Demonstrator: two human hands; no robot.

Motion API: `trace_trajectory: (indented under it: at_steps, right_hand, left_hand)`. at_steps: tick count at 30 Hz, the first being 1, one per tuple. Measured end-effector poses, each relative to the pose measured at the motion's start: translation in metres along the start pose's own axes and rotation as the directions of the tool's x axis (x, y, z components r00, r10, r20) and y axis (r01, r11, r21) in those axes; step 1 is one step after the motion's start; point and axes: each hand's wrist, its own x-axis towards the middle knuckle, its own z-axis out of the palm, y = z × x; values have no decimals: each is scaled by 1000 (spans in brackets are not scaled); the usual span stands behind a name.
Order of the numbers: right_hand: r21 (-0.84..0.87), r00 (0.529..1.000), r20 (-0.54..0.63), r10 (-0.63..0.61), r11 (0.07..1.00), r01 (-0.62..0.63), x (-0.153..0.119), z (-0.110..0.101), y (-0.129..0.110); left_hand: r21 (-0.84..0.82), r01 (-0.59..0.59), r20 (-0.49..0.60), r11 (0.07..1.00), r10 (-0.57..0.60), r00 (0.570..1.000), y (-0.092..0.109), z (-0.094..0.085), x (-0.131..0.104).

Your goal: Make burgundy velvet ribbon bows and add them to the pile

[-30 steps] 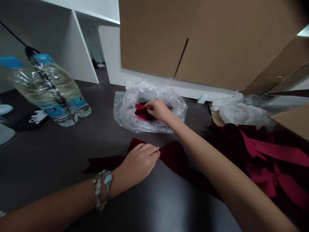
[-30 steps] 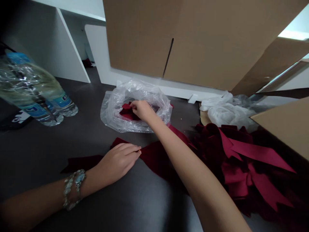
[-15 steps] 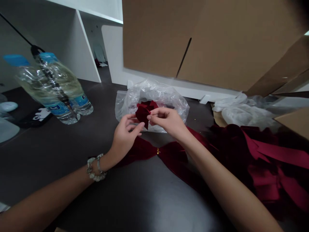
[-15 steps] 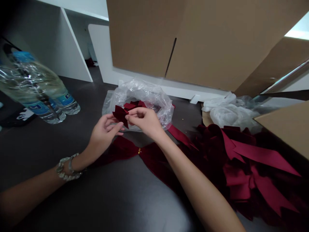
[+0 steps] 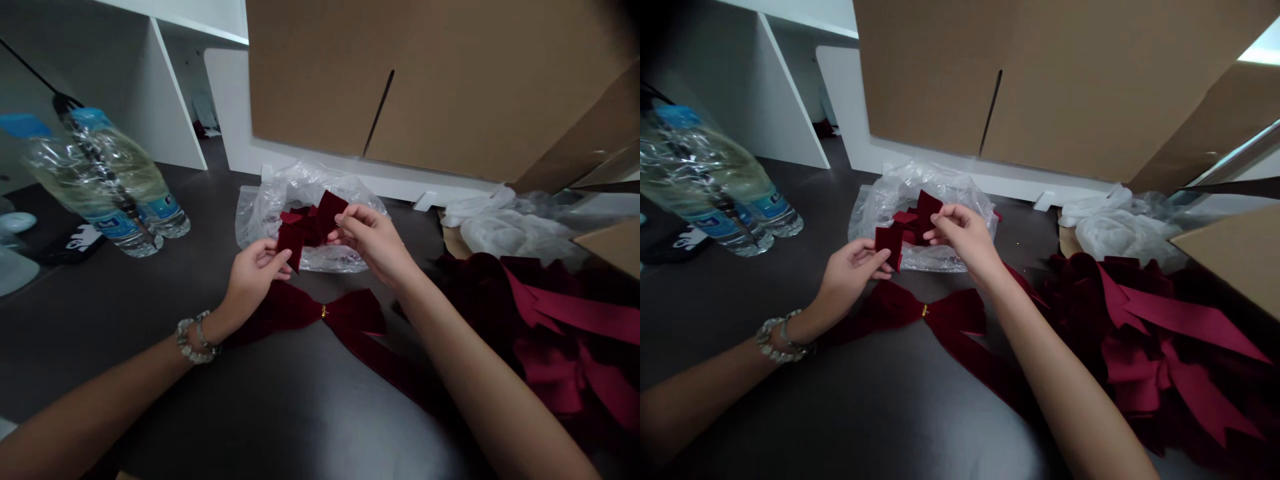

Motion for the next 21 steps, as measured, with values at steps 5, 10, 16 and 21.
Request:
trace_trajectory:
  at_steps: [5,10,16,21]
  right_hand:
    - [-92,987,67,-146,984,152,-7,-2,-14]
    - [-268,925,352,-144,931,247,-24,2,-25]
    - [-294,848,523,-79,918,267,-27,6,-15]
    - [-392,865,460,-200,829,399,-34,3,-5]
  left_hand:
    - [70,-116,148,991,104,983,25,13,30]
    - [-104,84,296,991,-50,954,34,16,20]
    - [-98,351,371,931,-293,881,29,-7,-15]
    - [18,317,206,948,-313,927,23,-13,-22]
